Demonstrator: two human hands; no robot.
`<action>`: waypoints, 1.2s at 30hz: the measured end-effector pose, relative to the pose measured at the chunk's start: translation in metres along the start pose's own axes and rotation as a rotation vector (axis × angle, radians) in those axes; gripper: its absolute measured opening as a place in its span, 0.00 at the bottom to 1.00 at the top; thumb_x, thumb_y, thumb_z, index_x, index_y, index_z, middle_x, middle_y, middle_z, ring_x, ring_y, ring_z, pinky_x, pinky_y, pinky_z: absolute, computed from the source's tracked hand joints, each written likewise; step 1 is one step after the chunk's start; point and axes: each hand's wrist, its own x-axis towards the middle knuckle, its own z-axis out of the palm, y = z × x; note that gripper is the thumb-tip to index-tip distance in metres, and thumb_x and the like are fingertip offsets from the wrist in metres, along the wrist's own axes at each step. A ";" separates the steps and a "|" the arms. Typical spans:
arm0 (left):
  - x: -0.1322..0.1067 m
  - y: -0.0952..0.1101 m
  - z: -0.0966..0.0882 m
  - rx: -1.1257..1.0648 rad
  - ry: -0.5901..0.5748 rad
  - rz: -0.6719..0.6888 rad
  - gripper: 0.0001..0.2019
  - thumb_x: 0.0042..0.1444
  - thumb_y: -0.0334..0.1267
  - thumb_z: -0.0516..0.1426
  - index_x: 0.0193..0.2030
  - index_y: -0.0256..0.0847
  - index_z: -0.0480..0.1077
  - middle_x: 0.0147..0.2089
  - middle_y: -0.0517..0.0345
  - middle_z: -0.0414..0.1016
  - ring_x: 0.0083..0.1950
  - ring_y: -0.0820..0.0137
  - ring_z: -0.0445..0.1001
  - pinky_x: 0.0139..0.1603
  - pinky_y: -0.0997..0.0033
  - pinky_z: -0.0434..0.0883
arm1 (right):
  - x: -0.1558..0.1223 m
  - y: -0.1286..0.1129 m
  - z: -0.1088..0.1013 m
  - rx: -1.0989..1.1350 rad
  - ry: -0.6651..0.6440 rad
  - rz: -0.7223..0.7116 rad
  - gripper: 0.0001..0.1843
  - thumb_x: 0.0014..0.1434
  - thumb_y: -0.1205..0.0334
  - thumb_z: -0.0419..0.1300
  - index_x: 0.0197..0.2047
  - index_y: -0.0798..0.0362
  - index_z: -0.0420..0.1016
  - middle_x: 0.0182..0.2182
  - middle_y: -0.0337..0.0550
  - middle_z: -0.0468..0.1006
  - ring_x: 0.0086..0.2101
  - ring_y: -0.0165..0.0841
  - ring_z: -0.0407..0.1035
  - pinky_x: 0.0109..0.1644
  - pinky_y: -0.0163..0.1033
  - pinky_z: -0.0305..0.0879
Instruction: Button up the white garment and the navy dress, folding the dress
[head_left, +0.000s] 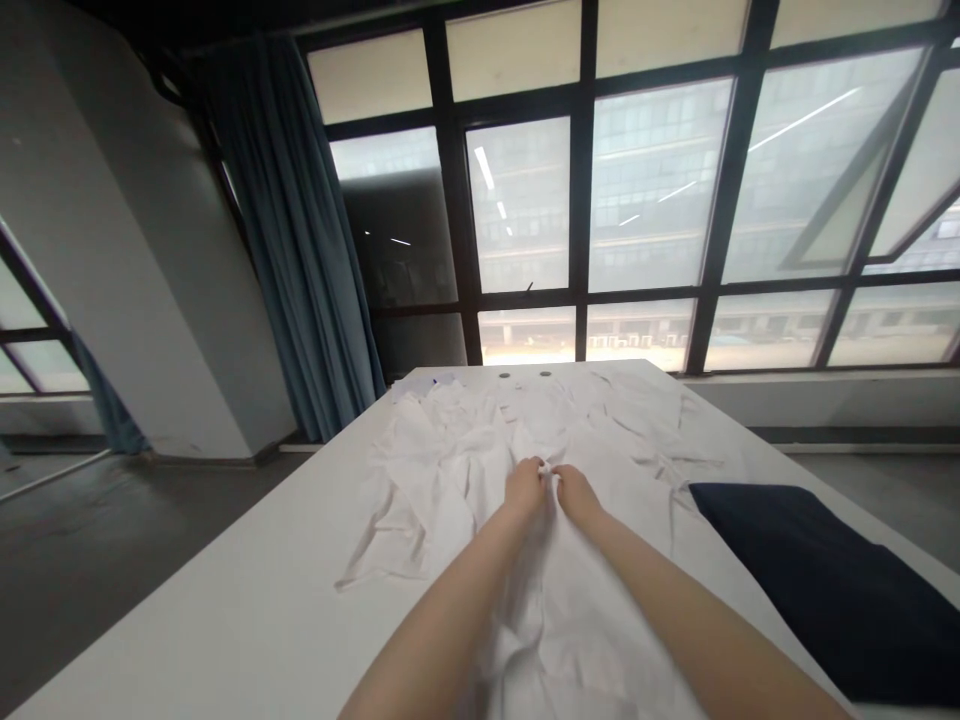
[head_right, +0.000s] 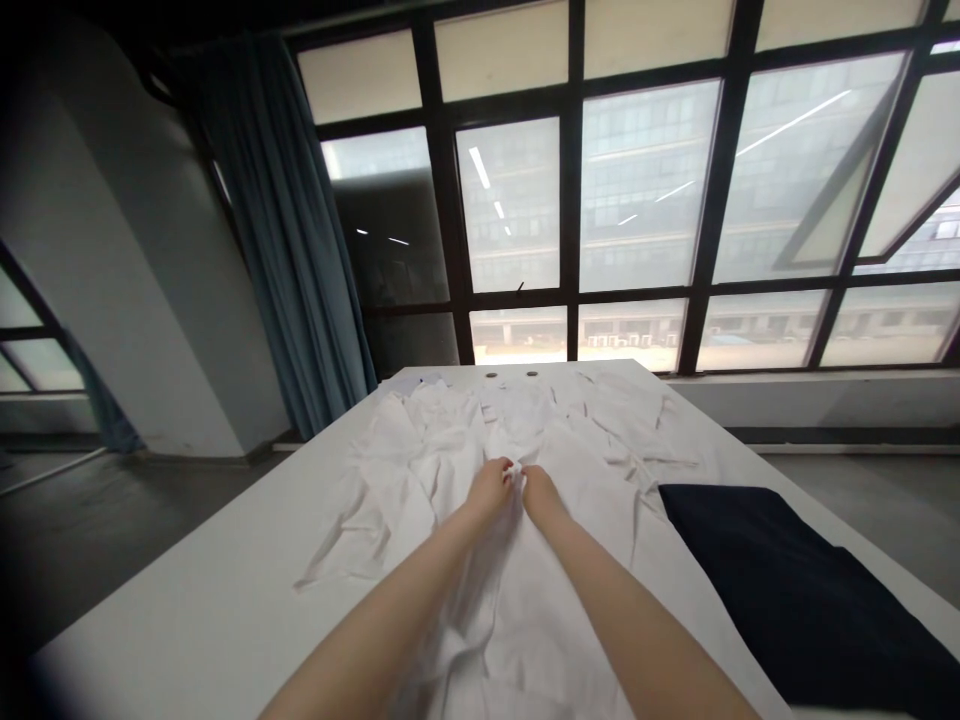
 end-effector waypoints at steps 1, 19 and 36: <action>0.007 -0.004 0.007 0.036 0.020 -0.007 0.13 0.50 0.31 0.48 0.43 0.37 0.66 0.42 0.46 0.69 0.43 0.64 0.67 0.43 0.67 0.61 | 0.009 0.003 0.006 0.005 0.015 0.012 0.20 0.49 0.76 0.43 0.43 0.56 0.67 0.42 0.47 0.70 0.45 0.32 0.62 0.50 0.35 0.53; 0.039 -0.044 0.052 -0.318 0.264 -0.286 0.03 0.45 0.31 0.51 0.24 0.37 0.64 0.28 0.53 0.68 0.33 0.68 0.67 0.36 0.70 0.60 | 0.051 0.040 0.039 0.012 -0.036 0.161 0.23 0.51 0.62 0.54 0.51 0.57 0.58 0.38 0.46 0.72 0.39 0.32 0.66 0.41 0.33 0.57; -0.063 -0.028 -0.020 -1.040 0.531 -0.413 0.10 0.45 0.44 0.51 0.24 0.39 0.59 0.21 0.64 0.61 0.22 0.78 0.63 0.24 0.78 0.60 | -0.016 -0.006 -0.040 -0.225 -0.038 0.190 0.13 0.53 0.61 0.49 0.32 0.57 0.72 0.38 0.56 0.72 0.41 0.41 0.65 0.40 0.42 0.58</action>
